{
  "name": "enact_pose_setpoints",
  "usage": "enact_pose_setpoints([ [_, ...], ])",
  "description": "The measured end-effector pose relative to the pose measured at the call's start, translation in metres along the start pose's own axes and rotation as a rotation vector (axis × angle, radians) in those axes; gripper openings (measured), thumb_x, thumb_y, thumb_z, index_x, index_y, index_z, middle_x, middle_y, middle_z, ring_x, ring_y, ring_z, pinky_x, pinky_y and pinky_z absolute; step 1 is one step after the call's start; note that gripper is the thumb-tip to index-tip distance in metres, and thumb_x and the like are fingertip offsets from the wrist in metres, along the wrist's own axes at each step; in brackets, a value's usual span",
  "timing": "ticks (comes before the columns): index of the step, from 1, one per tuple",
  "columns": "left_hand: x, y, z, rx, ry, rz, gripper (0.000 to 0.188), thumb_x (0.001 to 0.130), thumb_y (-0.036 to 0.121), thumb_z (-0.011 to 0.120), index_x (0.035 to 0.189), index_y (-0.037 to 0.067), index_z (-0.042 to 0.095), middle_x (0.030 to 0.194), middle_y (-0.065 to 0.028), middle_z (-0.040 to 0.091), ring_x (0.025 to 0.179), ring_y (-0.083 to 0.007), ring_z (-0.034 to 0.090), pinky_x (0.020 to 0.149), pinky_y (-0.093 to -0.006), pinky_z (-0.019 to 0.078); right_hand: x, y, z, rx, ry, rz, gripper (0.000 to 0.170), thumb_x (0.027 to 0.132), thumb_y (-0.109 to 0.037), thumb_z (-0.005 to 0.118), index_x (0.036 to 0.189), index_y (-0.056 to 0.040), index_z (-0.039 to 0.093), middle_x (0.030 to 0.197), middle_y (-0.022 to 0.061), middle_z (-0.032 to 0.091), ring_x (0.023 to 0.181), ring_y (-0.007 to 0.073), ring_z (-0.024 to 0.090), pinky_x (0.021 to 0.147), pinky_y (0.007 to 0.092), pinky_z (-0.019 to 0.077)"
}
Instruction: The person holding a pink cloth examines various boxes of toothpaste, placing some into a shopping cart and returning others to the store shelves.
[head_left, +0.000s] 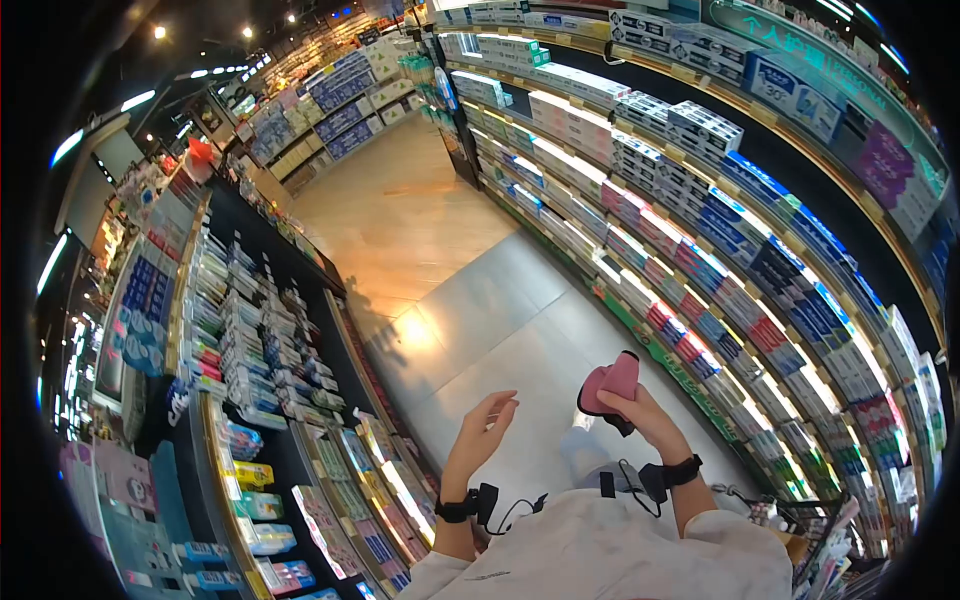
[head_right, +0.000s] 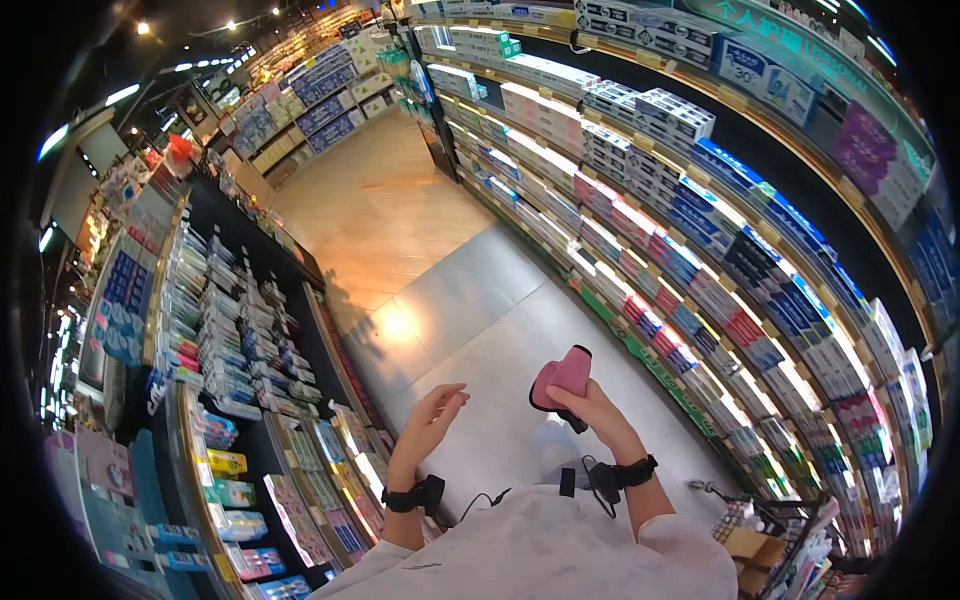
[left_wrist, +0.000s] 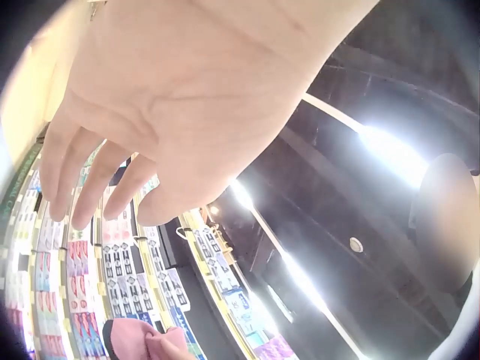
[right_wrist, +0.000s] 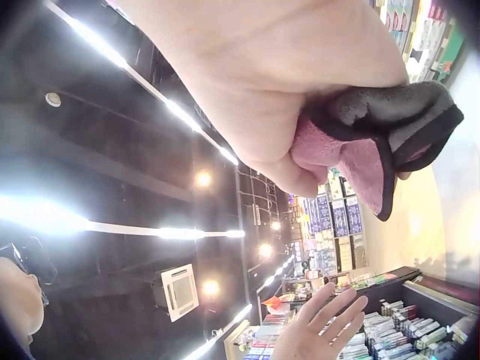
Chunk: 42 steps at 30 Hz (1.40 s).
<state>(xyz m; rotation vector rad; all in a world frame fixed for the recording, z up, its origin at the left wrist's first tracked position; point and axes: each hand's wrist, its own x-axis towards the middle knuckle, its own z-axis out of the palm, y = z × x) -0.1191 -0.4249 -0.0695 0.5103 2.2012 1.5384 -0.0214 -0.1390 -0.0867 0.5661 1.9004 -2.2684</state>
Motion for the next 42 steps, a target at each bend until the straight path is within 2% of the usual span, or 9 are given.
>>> enact_pose_setpoints([
  [8, 0.195, 0.074, -0.022, 0.151, -0.037, 0.089, 0.035, 0.105, 0.021, 0.056, 0.131, -0.001, 0.06, 0.115, -0.0133, 0.071, 0.11, -0.0187, 0.066, 0.095, -0.0311, 0.051, 0.151, -0.065, -0.069, 0.125, 0.177, -0.087, 0.05, 0.088, -0.044, 0.076, 0.115, -0.0034, 0.063, 0.088, -0.002, 0.062, 0.072, 0.0059, 0.053, 0.061, 0.0229, 0.0415],
  [17, 0.386, 0.114, -0.018, 0.176, -0.09, 0.279, 0.029, 0.103, 0.016, 0.059, 0.126, -0.001, 0.063, 0.109, -0.0102, 0.073, 0.104, -0.0172, 0.069, 0.092, -0.0304, 0.0526, 0.246, -0.135, -0.136, 0.248, 0.285, -0.185, 0.058, 0.094, -0.036, 0.072, 0.138, -0.0031, 0.054, 0.119, 0.0036, 0.062, 0.106, 0.0113, 0.058, 0.089, 0.0266, 0.0473],
  [24, 0.622, 0.141, -0.01, 0.593, -0.071, 0.761, 0.042, 0.096, 0.025, 0.07, 0.123, -0.005, 0.062, 0.118, -0.0234, 0.066, 0.111, -0.0378, 0.063, 0.095, -0.042, 0.0506, 0.263, -0.161, -0.17, 0.273, 0.512, -0.074, 0.056, 0.093, -0.034, 0.073, 0.136, -0.0041, 0.054, 0.12, 0.0043, 0.062, 0.111, 0.0125, 0.057, 0.094, 0.0284, 0.0461],
  [28, 0.758, 0.191, 0.017, 0.663, -0.103, 0.979, 0.048, 0.096, 0.025, 0.069, 0.134, -0.001, 0.053, 0.13, -0.0246, 0.06, 0.114, -0.0407, 0.061, 0.094, -0.0431, 0.0495, 0.283, -0.164, -0.179, 0.299, 0.64, -0.117, 0.054, 0.094, -0.027, 0.072, 0.139, -0.0043, 0.051, 0.124, 0.0032, 0.06, 0.113, 0.0128, 0.057, 0.097, 0.0297, 0.0464],
  [29, 0.784, 0.206, 0.025, 0.668, -0.154, 0.902, 0.051, 0.097, 0.027, 0.068, 0.137, -0.001, 0.051, 0.131, -0.0256, 0.059, 0.118, -0.0419, 0.059, 0.098, -0.0437, 0.0479, 0.291, -0.171, -0.175, 0.348, 0.676, -0.17, 0.055, 0.095, -0.025, 0.072, 0.14, -0.0041, 0.05, 0.125, 0.0028, 0.059, 0.114, 0.0128, 0.056, 0.097, 0.0299, 0.0463],
  [32, 0.896, 0.214, 0.059, 0.629, -0.173, 1.375, 0.052, 0.099, 0.03, 0.065, 0.14, 0.0, 0.05, 0.135, -0.0254, 0.057, 0.126, -0.042, 0.054, 0.108, -0.0457, 0.0427, 0.31, -0.201, -0.164, 0.428, 0.798, -0.144, 0.056, 0.095, -0.018, 0.071, 0.143, -0.004, 0.046, 0.128, 0.0012, 0.057, 0.119, 0.0126, 0.054, 0.103, 0.0293, 0.0421],
  [36, 0.947, 0.251, 0.101, 0.854, -0.481, 1.103, 0.055, 0.103, 0.044, 0.052, 0.137, 0.001, 0.056, 0.138, -0.0256, 0.056, 0.134, -0.0403, 0.047, 0.118, -0.0478, 0.0286, 0.337, -0.215, -0.149, 0.444, 0.9, -0.181, 0.052, 0.095, -0.018, 0.071, 0.14, -0.0044, 0.049, 0.129, 0.0004, 0.055, 0.12, 0.0117, 0.05, 0.106, 0.0281, 0.0376],
  [39, 0.965, 0.253, 0.123, 0.831, -0.585, 0.907, 0.062, 0.101, 0.055, 0.045, 0.111, -0.001, 0.068, 0.114, -0.0268, 0.066, 0.111, -0.0465, 0.058, 0.101, -0.0495, 0.0417, 0.36, -0.228, -0.141, 0.455, 0.971, -0.16, 0.044, 0.095, -0.018, 0.071, 0.133, -0.0048, 0.055, 0.121, -0.0009, 0.055, 0.114, 0.01, 0.049, 0.101, 0.0265, 0.0387],
  [42, 0.965, 0.262, 0.119, 0.864, -0.722, 0.86, 0.054, 0.103, 0.049, 0.044, 0.115, 0.0, 0.065, 0.111, -0.0267, 0.067, 0.098, -0.0507, 0.062, 0.097, -0.0521, 0.0456, 0.373, -0.238, -0.144, 0.405, 0.965, -0.15, 0.044, 0.094, -0.021, 0.073, 0.131, -0.0057, 0.056, 0.116, -0.0017, 0.057, 0.11, 0.0089, 0.051, 0.096, 0.0264, 0.0419],
])
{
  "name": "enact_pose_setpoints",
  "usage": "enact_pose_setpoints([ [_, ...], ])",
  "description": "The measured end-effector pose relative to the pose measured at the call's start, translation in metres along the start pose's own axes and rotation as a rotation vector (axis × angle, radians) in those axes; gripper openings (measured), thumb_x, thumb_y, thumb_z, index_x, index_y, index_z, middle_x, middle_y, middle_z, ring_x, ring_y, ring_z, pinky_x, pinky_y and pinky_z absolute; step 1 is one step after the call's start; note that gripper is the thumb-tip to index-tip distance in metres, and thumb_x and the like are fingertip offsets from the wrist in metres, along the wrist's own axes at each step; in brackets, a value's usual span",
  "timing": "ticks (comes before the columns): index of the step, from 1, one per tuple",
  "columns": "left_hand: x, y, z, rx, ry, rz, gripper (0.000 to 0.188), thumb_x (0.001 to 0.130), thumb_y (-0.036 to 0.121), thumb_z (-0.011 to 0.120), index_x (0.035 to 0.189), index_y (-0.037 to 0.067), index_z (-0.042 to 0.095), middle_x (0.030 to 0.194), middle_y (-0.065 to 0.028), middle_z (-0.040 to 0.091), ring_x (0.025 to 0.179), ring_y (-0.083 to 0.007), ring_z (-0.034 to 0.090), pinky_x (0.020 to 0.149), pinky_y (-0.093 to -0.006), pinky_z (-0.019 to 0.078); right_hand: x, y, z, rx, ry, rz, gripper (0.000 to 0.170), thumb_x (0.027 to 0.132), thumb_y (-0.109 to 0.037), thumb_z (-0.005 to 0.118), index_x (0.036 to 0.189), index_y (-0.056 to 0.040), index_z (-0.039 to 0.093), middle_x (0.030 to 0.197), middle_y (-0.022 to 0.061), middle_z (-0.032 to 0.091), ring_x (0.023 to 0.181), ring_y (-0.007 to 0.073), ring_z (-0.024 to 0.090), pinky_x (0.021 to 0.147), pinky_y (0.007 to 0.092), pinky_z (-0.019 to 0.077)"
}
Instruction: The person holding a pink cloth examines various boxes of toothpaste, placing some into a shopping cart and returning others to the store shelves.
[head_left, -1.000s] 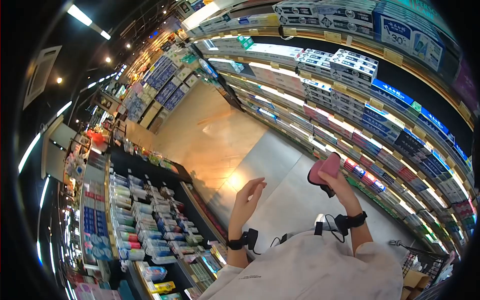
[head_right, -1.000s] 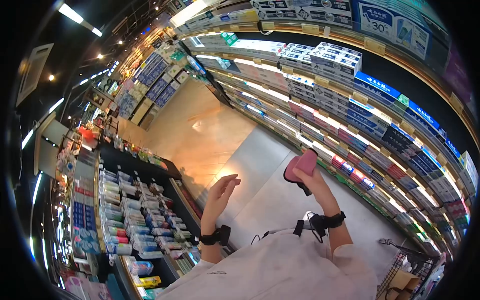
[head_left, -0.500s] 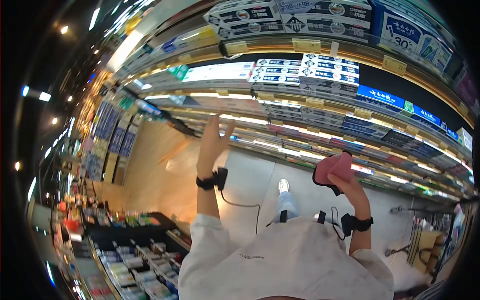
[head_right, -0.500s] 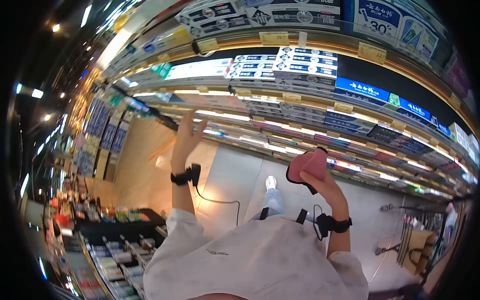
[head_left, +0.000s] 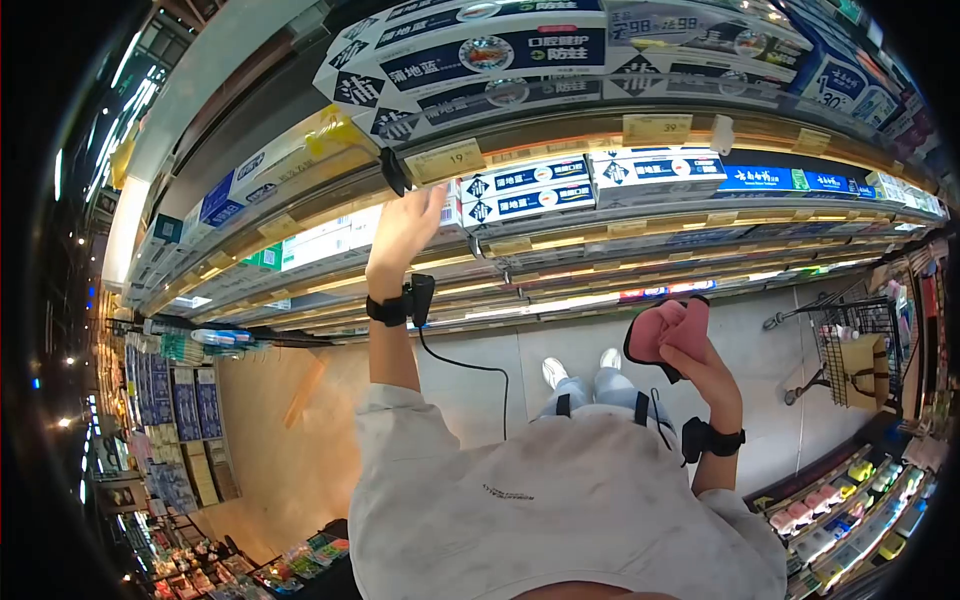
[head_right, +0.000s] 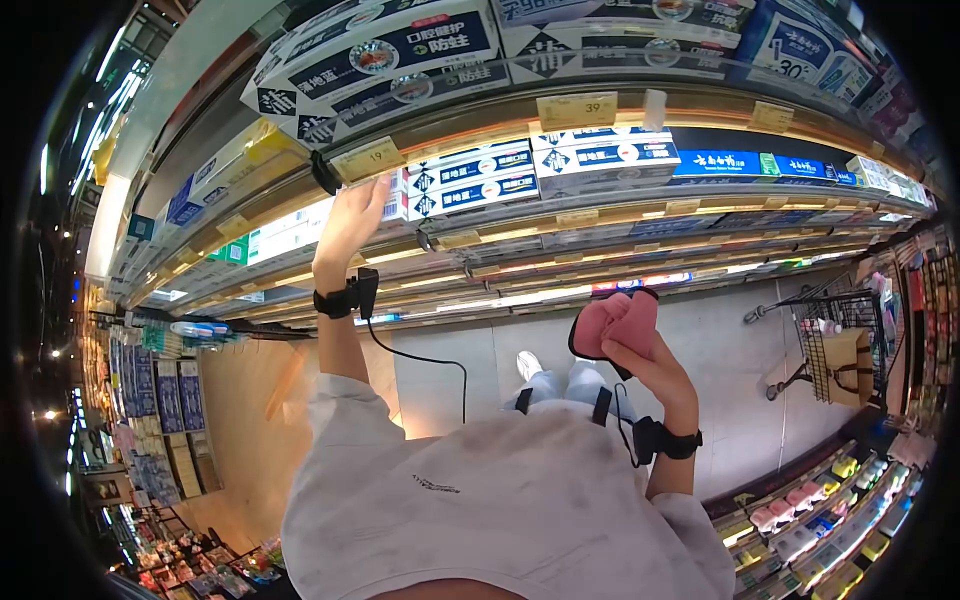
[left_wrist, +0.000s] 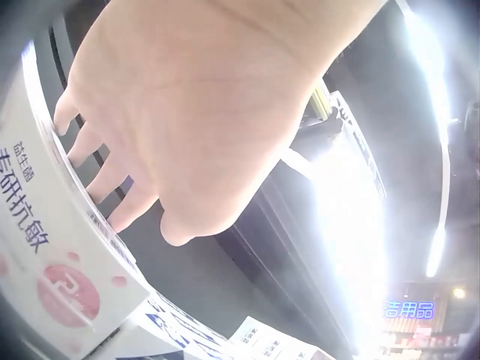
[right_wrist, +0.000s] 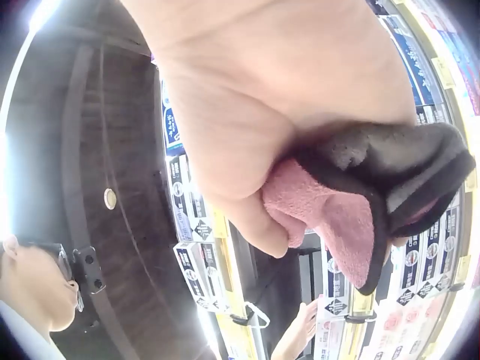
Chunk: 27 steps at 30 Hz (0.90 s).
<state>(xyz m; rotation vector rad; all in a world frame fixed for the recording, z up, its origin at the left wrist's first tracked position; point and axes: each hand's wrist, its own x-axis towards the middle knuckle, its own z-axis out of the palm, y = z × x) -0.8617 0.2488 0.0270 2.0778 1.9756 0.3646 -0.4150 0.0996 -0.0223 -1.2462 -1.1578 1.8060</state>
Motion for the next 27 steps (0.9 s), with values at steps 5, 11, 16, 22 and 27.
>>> enact_pose_setpoints([
  [5, 0.013, 0.005, -0.002, 0.086, -0.09, -0.328, 0.047, 0.103, 0.044, 0.045, 0.127, 0.009, 0.063, 0.128, -0.023, 0.064, 0.121, -0.0431, 0.057, 0.101, -0.0444, 0.0455, 0.03, -0.006, 0.0, -0.091, -0.055, 0.074, 0.045, 0.093, -0.024, 0.075, 0.13, -0.0058, 0.056, 0.118, 0.0001, 0.057, 0.108, 0.0099, 0.051, 0.092, 0.0275, 0.0452],
  [11, 0.059, -0.003, 0.022, -0.08, 0.089, 0.134, 0.042, 0.099, 0.04, 0.058, 0.125, 0.007, 0.064, 0.125, -0.0148, 0.068, 0.118, -0.0329, 0.061, 0.099, -0.0399, 0.0476, 0.048, -0.018, 0.012, -0.119, -0.197, -0.232, 0.047, 0.093, -0.023, 0.074, 0.133, -0.0066, 0.055, 0.122, 0.0009, 0.055, 0.11, 0.0119, 0.051, 0.093, 0.0285, 0.0452],
  [16, 0.071, 0.03, 0.021, -0.043, -0.017, 0.177, 0.039, 0.102, 0.037, 0.055, 0.122, 0.005, 0.064, 0.11, -0.0141, 0.071, 0.102, -0.0309, 0.066, 0.09, -0.0379, 0.0505, 0.053, -0.027, 0.012, -0.077, -0.301, -0.259, 0.049, 0.094, -0.022, 0.072, 0.137, -0.0077, 0.053, 0.127, 0.0012, 0.053, 0.113, 0.0136, 0.05, 0.096, 0.0305, 0.0451],
  [22, 0.066, 0.051, 0.017, 0.074, 0.098, 0.461, 0.048, 0.106, 0.041, 0.047, 0.13, 0.001, 0.059, 0.107, -0.0185, 0.071, 0.099, -0.0294, 0.068, 0.09, -0.0371, 0.0505, 0.058, -0.021, -0.005, -0.019, -0.274, -0.219, 0.053, 0.093, -0.025, 0.073, 0.139, -0.0085, 0.053, 0.127, 0.0025, 0.054, 0.112, 0.0136, 0.051, 0.094, 0.031, 0.0463],
  [27, 0.045, 0.087, 0.025, -0.098, -0.212, 0.199, 0.055, 0.105, 0.043, 0.048, 0.143, 0.004, 0.052, 0.144, -0.0253, 0.053, 0.134, -0.0383, 0.052, 0.11, -0.0398, 0.0411, 0.064, -0.016, -0.013, -0.039, -0.271, -0.171, 0.053, 0.093, -0.029, 0.074, 0.137, -0.0078, 0.054, 0.121, 0.0026, 0.057, 0.104, 0.0117, 0.054, 0.085, 0.0286, 0.0487],
])
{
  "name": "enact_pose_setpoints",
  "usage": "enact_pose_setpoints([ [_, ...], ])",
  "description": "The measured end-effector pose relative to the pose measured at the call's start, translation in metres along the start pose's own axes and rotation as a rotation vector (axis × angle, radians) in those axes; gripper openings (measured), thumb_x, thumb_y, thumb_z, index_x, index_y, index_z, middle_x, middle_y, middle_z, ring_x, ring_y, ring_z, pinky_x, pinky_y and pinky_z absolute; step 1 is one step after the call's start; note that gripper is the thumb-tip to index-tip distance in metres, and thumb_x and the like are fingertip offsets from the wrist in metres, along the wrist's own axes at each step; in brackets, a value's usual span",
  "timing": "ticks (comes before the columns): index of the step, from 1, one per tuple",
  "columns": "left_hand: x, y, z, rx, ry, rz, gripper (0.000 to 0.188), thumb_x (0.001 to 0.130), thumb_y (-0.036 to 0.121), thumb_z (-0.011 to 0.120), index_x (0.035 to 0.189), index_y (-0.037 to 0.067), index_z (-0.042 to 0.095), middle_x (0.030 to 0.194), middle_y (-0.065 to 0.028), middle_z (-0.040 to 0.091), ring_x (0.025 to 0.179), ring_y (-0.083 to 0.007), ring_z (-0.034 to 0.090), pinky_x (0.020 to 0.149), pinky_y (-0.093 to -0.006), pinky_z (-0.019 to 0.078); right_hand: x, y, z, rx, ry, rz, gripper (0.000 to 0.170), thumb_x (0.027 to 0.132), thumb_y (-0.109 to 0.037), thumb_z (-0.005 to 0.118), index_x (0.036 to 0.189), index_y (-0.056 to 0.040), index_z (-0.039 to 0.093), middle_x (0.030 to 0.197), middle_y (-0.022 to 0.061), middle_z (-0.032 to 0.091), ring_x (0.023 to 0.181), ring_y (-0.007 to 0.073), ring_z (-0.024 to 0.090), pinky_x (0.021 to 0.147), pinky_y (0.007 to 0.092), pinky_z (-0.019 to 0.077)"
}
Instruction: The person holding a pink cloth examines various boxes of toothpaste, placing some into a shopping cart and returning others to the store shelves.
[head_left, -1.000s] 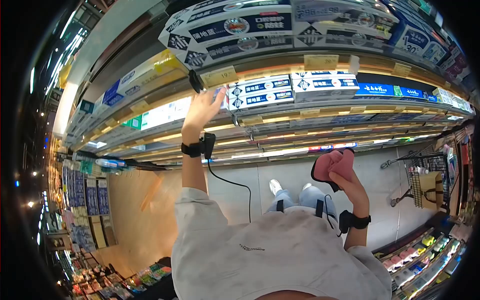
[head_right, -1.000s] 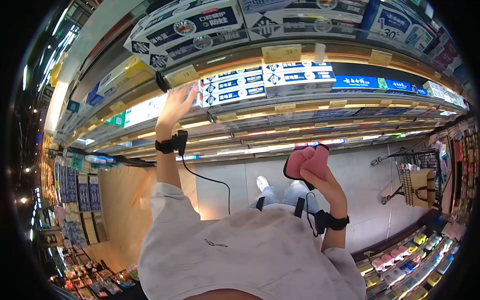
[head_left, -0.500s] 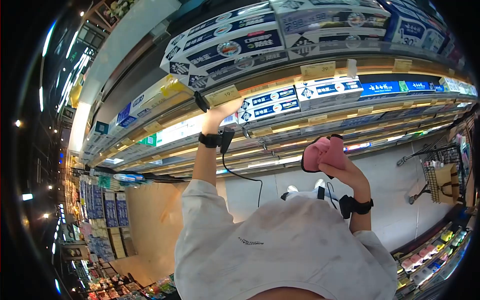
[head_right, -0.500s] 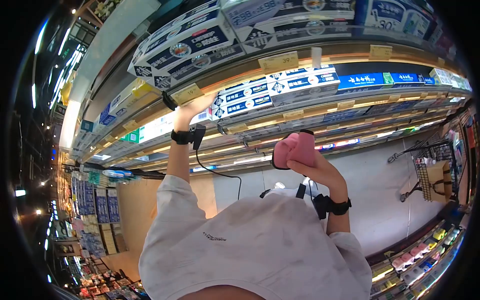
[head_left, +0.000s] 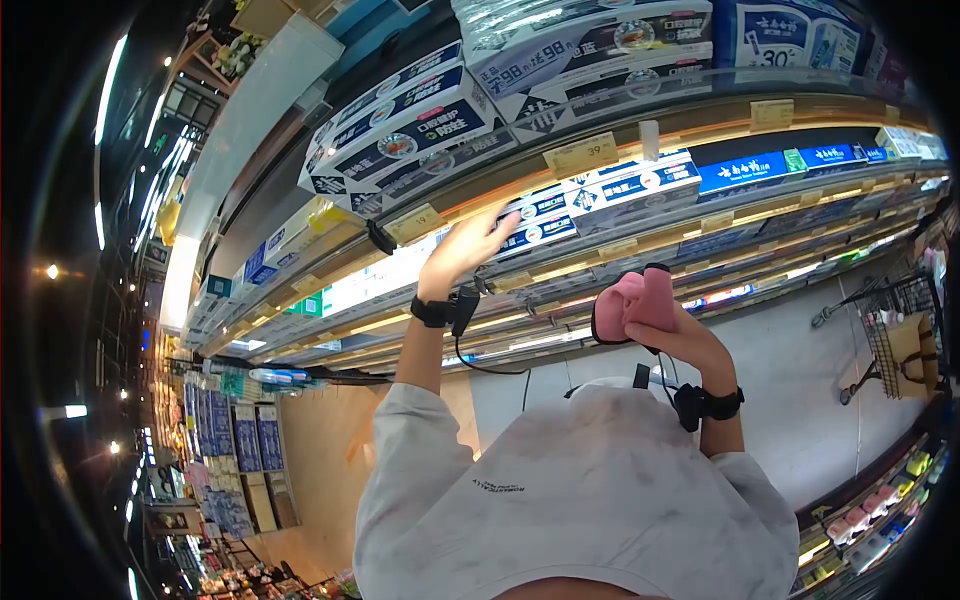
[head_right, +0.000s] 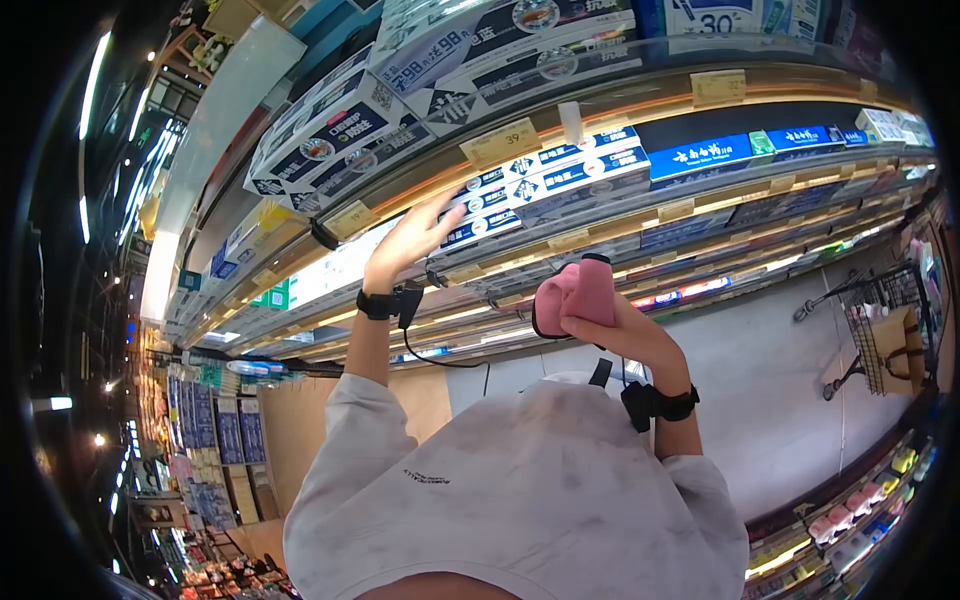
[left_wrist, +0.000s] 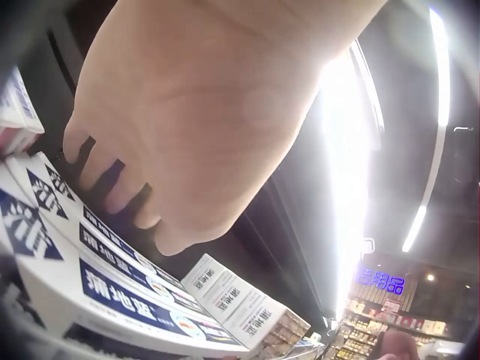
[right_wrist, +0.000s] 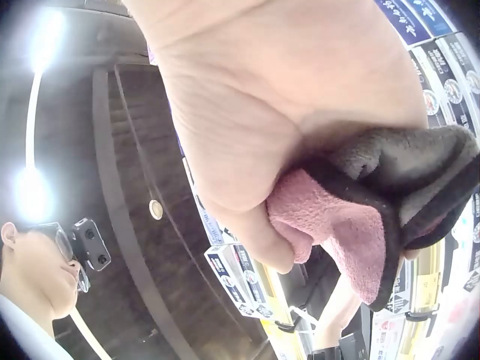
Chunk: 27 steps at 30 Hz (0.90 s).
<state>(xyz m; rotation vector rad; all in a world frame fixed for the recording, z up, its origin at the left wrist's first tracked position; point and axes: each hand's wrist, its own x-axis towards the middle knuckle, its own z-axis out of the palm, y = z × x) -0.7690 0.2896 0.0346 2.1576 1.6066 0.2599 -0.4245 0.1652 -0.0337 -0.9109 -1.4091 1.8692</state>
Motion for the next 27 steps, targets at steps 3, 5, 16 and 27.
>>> enact_pose_setpoints([
  [3, -0.004, 0.016, 0.006, 0.074, 0.028, 0.079, 0.052, 0.104, 0.042, 0.05, 0.141, 0.004, 0.055, 0.141, -0.0244, 0.056, 0.131, -0.0377, 0.055, 0.108, -0.0403, 0.0427, 0.0, 0.005, -0.006, -0.053, 0.02, 0.122, 0.05, 0.093, -0.029, 0.075, 0.133, -0.0073, 0.055, 0.109, 0.0005, 0.06, 0.094, 0.0089, 0.055, 0.075, 0.0263, 0.0492],
  [5, -0.002, 0.009, 0.013, -0.01, 0.031, 0.055, 0.048, 0.103, 0.039, 0.052, 0.132, 0.002, 0.06, 0.129, -0.0222, 0.065, 0.121, -0.0373, 0.062, 0.103, -0.0415, 0.0472, 0.003, 0.029, -0.007, 0.009, 0.063, -0.012, 0.043, 0.091, -0.024, 0.077, 0.126, -0.0076, 0.058, 0.099, -0.0032, 0.059, 0.084, 0.0054, 0.053, 0.066, 0.025, 0.0466],
  [16, -0.157, 0.023, 0.063, -0.193, 0.46, 0.154, 0.016, 0.093, 0.014, 0.068, 0.107, 0.007, 0.067, 0.121, -0.0139, 0.066, 0.112, -0.0337, 0.063, 0.096, -0.0416, 0.0516, 0.057, 0.049, 0.026, 0.122, -0.194, 0.232, 0.028, 0.092, -0.024, 0.071, 0.112, -0.0086, 0.058, 0.083, -0.0058, 0.048, 0.067, 0.0043, 0.041, 0.058, 0.022, 0.0288],
  [27, -0.441, -0.07, 0.062, -0.305, 1.007, -0.537, 0.016, 0.085, 0.007, 0.077, 0.084, 0.004, 0.062, 0.113, -0.0087, 0.067, 0.106, -0.0269, 0.065, 0.091, -0.0358, 0.0531, 0.11, 0.062, 0.266, -0.047, -0.518, 0.306, 0.049, 0.093, -0.025, 0.072, 0.136, -0.0084, 0.053, 0.096, -0.008, 0.051, 0.073, 0.0034, 0.041, 0.06, 0.0218, 0.0294],
])
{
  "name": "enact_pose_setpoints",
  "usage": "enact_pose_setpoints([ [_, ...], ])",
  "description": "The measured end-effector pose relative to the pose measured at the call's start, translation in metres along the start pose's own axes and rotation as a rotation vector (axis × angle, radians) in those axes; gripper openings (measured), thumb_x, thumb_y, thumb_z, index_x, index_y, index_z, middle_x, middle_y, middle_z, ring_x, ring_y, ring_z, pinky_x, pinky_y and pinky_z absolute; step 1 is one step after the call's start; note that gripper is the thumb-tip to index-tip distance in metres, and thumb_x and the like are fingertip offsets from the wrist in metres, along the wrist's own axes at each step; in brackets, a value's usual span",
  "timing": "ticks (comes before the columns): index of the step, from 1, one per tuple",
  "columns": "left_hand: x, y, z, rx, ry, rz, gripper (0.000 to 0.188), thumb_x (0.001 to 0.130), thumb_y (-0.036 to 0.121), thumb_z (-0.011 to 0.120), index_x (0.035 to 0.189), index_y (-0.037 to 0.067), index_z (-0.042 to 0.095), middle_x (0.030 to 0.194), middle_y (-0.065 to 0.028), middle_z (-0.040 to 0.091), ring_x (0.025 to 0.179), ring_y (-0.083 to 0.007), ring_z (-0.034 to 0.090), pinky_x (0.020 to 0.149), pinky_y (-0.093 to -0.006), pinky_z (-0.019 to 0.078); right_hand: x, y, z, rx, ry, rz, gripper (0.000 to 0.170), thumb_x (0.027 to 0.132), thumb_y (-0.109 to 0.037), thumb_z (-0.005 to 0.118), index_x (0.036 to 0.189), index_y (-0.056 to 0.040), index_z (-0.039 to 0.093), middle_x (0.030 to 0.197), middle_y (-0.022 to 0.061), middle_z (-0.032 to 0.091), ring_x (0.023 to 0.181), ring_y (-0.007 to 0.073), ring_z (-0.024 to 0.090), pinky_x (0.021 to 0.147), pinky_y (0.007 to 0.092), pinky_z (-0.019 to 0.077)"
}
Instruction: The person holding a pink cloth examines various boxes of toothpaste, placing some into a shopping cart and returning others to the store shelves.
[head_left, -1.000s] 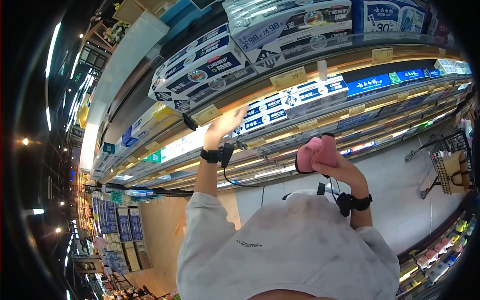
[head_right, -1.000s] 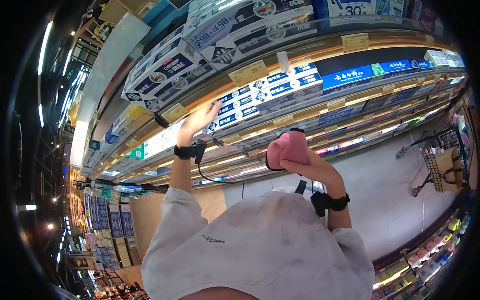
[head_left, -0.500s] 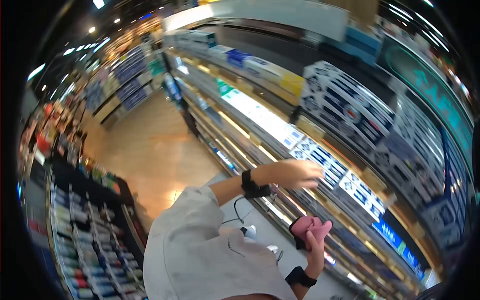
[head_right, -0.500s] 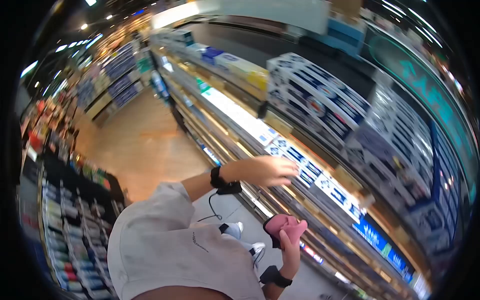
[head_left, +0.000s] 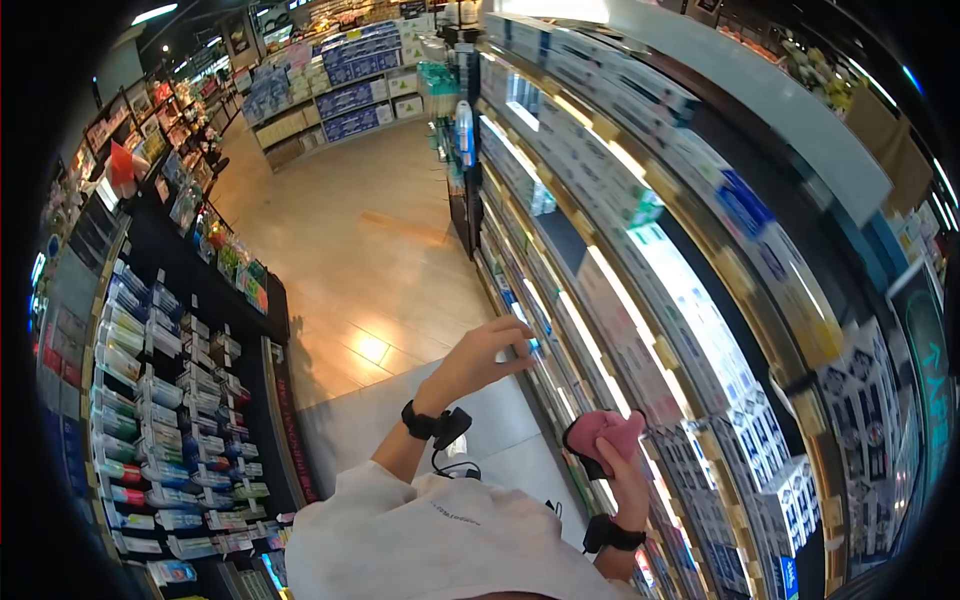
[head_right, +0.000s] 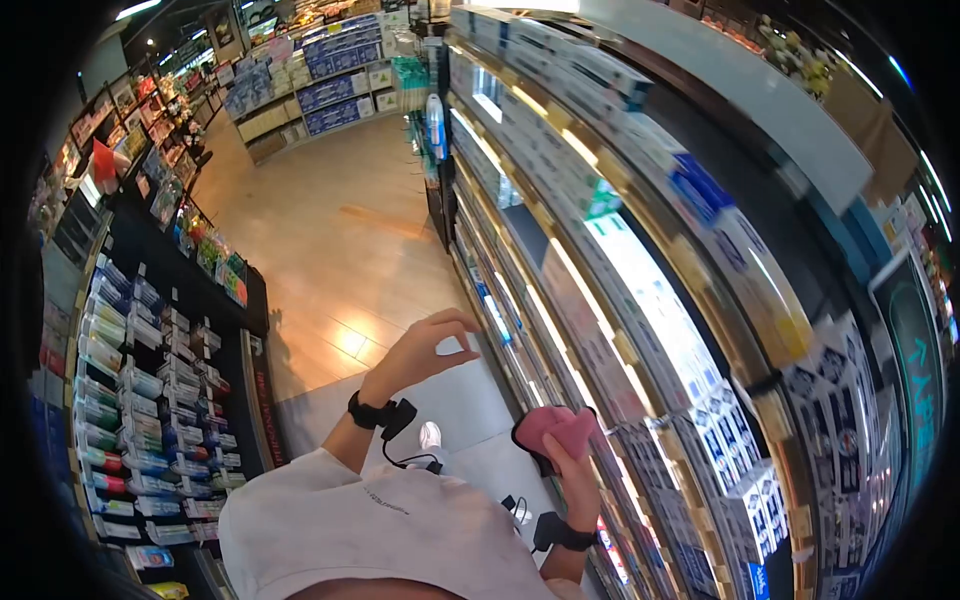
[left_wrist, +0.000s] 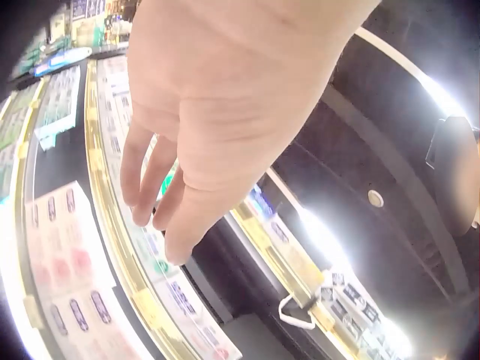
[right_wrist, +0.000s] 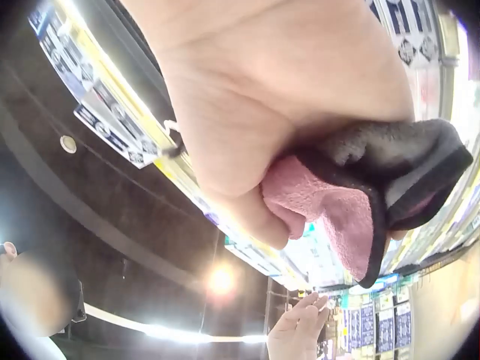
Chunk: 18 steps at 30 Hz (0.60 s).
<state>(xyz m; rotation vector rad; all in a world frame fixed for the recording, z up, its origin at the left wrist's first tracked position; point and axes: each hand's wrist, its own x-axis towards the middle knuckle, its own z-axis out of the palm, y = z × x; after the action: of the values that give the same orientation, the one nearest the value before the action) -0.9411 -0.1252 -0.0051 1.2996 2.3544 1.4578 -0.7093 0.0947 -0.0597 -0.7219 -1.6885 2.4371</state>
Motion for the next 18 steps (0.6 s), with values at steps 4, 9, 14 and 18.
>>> enact_pose_setpoints([
  [4, -0.015, -0.057, -0.093, 0.098, 0.221, -0.046, 0.02, 0.088, 0.006, 0.076, 0.081, 0.002, 0.057, 0.104, -0.0087, 0.068, 0.096, -0.027, 0.066, 0.083, -0.0351, 0.0536, 0.083, -0.001, 0.112, -0.041, -0.141, 0.039, 0.055, 0.094, -0.027, 0.072, 0.14, -0.0058, 0.051, 0.111, -0.0035, 0.059, 0.088, 0.0043, 0.053, 0.07, 0.0194, 0.0409],
  [9, -0.041, -0.118, -0.164, 0.074, 0.297, -0.112, 0.012, 0.09, 0.007, 0.074, 0.089, 0.001, 0.063, 0.091, -0.0104, 0.067, 0.085, -0.0269, 0.066, 0.075, -0.0344, 0.0523, 0.139, -0.026, 0.206, -0.28, -0.324, 0.074, 0.061, 0.095, -0.031, 0.072, 0.143, -0.0042, 0.047, 0.12, 0.0003, 0.057, 0.105, 0.0101, 0.055, 0.086, 0.0249, 0.0452],
  [14, -0.042, -0.161, -0.195, 0.008, 0.329, -0.208, 0.006, 0.094, 0.005, 0.067, 0.096, -0.001, 0.065, 0.089, -0.0122, 0.067, 0.084, -0.0276, 0.066, 0.075, -0.0336, 0.0521, 0.177, -0.024, 0.251, -0.226, -0.316, 0.106, 0.06, 0.094, -0.028, 0.073, 0.143, -0.0062, 0.046, 0.128, 0.003, 0.056, 0.118, 0.0131, 0.053, 0.1, 0.0293, 0.0438],
  [18, -0.033, -0.19, -0.209, -0.12, 0.435, -0.297, 0.008, 0.096, -0.001, 0.061, 0.103, -0.002, 0.065, 0.094, -0.0131, 0.07, 0.088, -0.0252, 0.068, 0.081, -0.032, 0.0529, 0.22, -0.031, 0.275, -0.257, -0.338, 0.178, 0.06, 0.095, -0.029, 0.073, 0.142, -0.0062, 0.045, 0.131, 0.0035, 0.054, 0.122, 0.0139, 0.053, 0.104, 0.03, 0.0426],
])
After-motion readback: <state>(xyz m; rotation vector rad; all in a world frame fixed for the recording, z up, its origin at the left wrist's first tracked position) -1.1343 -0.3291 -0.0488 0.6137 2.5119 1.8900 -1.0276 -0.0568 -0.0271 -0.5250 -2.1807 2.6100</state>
